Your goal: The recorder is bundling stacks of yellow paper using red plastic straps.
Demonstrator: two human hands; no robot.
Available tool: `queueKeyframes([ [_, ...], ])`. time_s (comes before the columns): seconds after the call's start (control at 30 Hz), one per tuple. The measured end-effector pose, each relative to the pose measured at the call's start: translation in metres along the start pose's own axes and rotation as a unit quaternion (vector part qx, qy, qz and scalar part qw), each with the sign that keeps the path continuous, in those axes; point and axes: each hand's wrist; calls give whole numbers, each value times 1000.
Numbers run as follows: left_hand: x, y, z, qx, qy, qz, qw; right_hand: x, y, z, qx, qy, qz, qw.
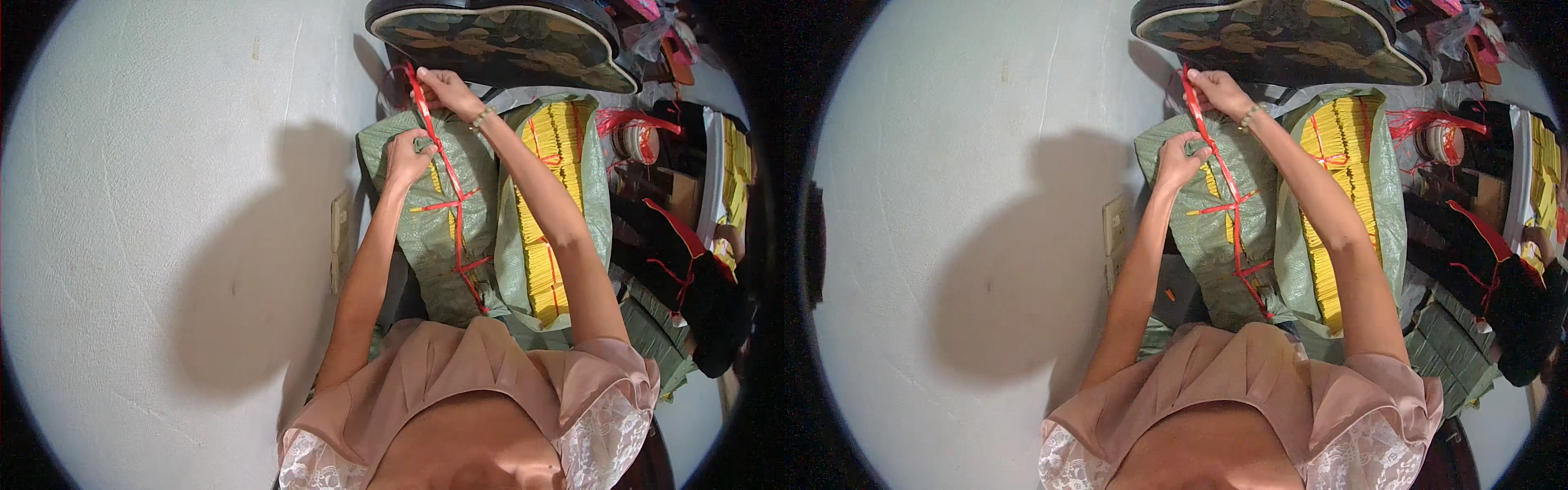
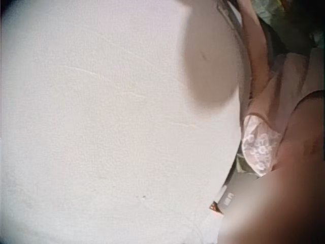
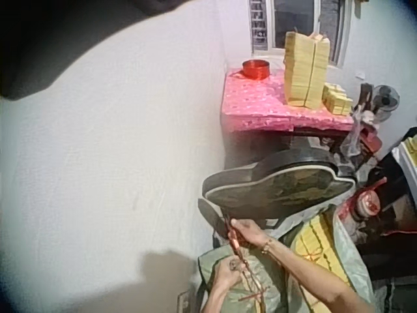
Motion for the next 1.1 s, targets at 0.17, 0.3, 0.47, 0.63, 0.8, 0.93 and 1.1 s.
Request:
queueKeyframes([
  [0.17, -16, 4, -2, -10, 5, -2, 1000, -30, 6, -23, 60, 146, -93, 983],
  [0.3, -9, -1, -2, 4, -9, 2, 1000, -46, 0, -18, -34, 177, -204, 962],
  [0.47, -12, -6, -9, -39, -52, 12, 998, -50, -7, -10, -161, 151, -93, 971],
  [0.63, -17, -20, -20, -126, -63, 10, 990, -50, -10, -5, -175, 131, -127, 967],
  [0.8, -18, -42, -28, -231, -51, 68, 969, -42, -21, -2, -233, 68, -60, 968],
  [0.93, -17, -57, -31, -277, -119, 104, 948, -37, -25, 4, -333, 139, -275, 891],
  [1.1, -11, -57, -30, -295, -132, 89, 942, -30, -11, 24, -235, 5, -71, 969],
])
Point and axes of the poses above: each hand's wrist, its own z-axis towards the middle knuckle, its own y-axis out of the back of the hand, x = y × z, and after that the axes turned 14 degrees about -x, right-handed
